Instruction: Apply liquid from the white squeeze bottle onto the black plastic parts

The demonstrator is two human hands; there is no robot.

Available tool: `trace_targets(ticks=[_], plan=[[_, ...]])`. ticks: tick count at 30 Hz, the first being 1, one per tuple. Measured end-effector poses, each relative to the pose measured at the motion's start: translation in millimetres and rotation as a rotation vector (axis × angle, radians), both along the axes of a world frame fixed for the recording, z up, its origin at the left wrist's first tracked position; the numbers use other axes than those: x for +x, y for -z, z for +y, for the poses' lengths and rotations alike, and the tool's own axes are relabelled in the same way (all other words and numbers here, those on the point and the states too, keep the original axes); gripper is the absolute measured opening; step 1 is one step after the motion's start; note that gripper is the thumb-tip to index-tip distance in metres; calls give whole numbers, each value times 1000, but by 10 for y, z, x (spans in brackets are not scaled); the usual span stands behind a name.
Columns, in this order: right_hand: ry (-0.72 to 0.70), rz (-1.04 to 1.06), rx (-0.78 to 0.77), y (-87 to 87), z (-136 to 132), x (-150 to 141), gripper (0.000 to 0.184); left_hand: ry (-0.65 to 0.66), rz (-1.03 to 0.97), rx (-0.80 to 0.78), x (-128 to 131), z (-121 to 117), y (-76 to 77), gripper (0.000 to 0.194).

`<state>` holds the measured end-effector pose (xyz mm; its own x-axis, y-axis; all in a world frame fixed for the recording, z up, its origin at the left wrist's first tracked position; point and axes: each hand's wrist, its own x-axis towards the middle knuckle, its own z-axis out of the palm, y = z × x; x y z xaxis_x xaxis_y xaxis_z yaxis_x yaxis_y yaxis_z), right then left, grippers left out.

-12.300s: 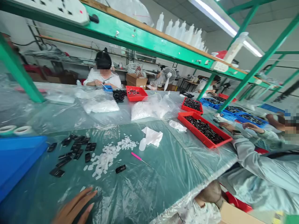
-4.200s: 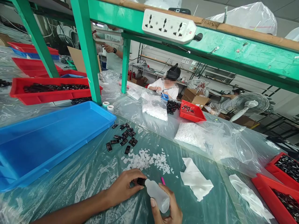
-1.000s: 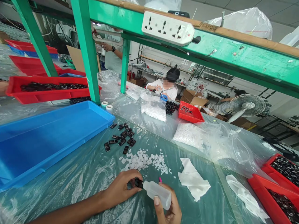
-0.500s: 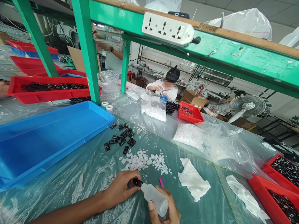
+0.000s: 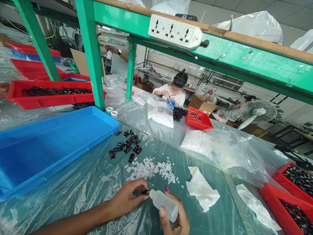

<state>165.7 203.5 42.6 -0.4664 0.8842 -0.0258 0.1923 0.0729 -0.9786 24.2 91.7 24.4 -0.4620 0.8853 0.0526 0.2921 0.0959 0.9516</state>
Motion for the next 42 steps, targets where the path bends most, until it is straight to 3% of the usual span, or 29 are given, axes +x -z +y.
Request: trace_targets(ticks=[5,13,19,27,42], plan=[[-8,26,-66,-14,22,-21,59,-4,3,-20,-10,3,27,19],[6,24,-23,2,11,-13,57,-33,32,-29,-22,4,41,22],[-69,93,-152,60,90,-36,53,-31,35,11,-29,16,60,23],[-74,238,-289,106,139,-69,48,-80,-144,46,-24,31,50,25],[-67,222,-275,124,120,-65,50,-32,-209,113,-14,41,50,20]])
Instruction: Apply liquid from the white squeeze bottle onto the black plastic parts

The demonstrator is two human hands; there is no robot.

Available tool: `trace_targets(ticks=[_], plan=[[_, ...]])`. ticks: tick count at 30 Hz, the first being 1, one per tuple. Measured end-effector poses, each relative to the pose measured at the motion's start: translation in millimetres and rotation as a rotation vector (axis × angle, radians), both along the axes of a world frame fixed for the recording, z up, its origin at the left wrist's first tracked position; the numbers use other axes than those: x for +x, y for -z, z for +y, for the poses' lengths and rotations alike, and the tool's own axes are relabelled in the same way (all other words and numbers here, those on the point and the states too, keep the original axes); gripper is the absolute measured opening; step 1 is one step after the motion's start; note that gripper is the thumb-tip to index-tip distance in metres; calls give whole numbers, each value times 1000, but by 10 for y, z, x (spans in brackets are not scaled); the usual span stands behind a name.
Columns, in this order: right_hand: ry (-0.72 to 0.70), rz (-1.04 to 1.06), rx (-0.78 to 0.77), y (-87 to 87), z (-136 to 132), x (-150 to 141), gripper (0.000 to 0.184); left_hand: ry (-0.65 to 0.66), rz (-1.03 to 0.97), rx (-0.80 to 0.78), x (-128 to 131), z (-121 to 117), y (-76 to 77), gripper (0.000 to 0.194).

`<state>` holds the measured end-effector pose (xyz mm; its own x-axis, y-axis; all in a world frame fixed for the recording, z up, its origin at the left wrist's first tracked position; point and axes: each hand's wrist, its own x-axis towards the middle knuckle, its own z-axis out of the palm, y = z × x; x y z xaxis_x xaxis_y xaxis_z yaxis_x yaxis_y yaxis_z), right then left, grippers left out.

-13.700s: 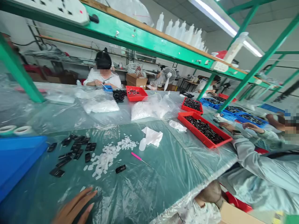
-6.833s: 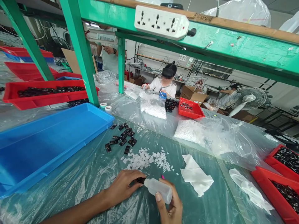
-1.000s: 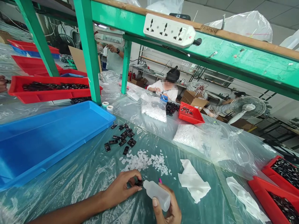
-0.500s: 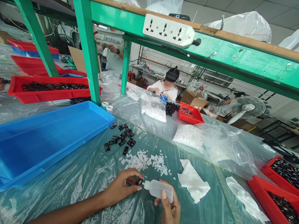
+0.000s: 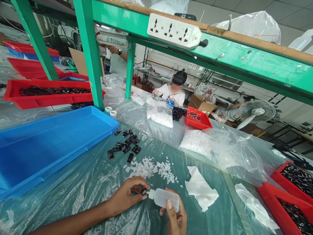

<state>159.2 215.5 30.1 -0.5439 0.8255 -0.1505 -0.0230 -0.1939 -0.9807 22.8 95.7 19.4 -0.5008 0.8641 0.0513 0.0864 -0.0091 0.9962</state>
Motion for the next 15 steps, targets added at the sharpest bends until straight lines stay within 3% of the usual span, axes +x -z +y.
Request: trace_targets(ticks=[6,15], plan=[[6,-9,15,-33,-37,17,50,5,41,11,4,-3,0,17],[45,-153,219,-97,-108,60,57,-18,145,-11,-6,-2,6,17]])
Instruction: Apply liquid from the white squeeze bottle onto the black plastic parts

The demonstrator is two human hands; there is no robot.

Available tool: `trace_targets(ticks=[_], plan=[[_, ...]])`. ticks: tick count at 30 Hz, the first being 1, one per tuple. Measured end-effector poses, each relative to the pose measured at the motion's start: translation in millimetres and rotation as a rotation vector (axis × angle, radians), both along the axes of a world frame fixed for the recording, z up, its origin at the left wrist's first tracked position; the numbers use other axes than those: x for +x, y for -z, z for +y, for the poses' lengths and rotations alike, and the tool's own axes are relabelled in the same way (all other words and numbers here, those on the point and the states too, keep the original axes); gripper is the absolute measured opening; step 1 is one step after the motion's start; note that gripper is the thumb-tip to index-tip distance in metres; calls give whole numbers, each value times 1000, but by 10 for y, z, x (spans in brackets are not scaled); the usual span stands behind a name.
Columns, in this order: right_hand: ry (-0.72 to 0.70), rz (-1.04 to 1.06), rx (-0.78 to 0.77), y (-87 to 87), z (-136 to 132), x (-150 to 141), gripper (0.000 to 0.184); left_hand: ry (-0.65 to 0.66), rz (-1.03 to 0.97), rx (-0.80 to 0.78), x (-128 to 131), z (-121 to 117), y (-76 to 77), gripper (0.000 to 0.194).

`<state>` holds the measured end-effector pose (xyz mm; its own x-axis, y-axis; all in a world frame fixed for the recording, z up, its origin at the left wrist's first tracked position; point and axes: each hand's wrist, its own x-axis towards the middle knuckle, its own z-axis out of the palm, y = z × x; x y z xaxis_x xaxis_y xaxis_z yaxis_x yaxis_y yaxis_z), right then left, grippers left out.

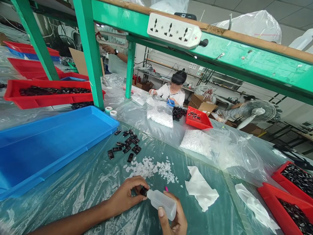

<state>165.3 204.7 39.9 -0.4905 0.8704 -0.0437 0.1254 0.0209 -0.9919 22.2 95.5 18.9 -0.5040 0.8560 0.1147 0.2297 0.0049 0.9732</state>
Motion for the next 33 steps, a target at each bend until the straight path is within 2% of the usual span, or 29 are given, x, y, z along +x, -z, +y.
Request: trace_targets(ticks=[4,10,25,29,33], plan=[[1,-61,-2,-19,6,12,60,-10,40,-9,1,-12,-11,15],[-32,-44,-55,-24,18,13,56,-4,66,1,-5,-14,-25,13],[-16,14,-32,32,40,1,54,9,71,-10,-5,-30,-55,13],[-64,108,-127,72,72,-22,48,18,-23,18,-2,-15,-57,13],[-80,298,-332,116,144,-43,45,55,-152,54,-9,5,-19,16]])
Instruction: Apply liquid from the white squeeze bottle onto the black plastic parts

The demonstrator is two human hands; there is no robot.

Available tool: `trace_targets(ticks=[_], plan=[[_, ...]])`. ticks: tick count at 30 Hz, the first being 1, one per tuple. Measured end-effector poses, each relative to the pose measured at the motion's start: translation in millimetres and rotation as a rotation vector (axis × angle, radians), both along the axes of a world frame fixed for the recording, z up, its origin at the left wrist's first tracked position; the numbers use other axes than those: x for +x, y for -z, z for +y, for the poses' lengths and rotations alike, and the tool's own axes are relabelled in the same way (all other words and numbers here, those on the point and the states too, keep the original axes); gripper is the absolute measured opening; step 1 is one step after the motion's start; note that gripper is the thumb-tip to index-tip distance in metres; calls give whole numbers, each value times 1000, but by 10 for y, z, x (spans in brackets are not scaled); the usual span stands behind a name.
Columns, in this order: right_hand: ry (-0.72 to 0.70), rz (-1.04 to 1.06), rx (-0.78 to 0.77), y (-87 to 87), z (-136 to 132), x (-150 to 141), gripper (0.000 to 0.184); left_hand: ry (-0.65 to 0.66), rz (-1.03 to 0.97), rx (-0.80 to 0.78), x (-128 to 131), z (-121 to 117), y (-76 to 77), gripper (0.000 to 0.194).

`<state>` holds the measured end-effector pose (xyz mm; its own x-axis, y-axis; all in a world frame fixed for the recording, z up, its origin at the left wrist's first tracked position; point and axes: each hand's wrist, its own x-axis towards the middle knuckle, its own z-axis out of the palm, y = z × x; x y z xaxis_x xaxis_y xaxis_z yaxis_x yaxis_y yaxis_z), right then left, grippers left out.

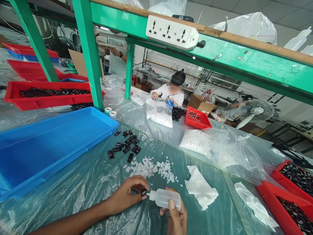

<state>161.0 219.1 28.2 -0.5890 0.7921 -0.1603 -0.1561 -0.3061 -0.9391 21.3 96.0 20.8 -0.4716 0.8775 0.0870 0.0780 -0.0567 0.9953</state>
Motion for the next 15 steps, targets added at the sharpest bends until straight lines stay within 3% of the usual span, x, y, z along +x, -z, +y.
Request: trace_targets(ticks=[4,8,11,15], plan=[[-17,98,-139,22,67,4,42,16,-19,35,0,4,12,14],[-15,203,-158,38,143,13,36,24,-24,34,3,-6,-8,15],[30,224,-122,74,282,20,41,-2,-23,-38,0,-16,-21,18],[61,157,70,146,541,30,40,-71,11,-132,-7,-22,-56,22]])
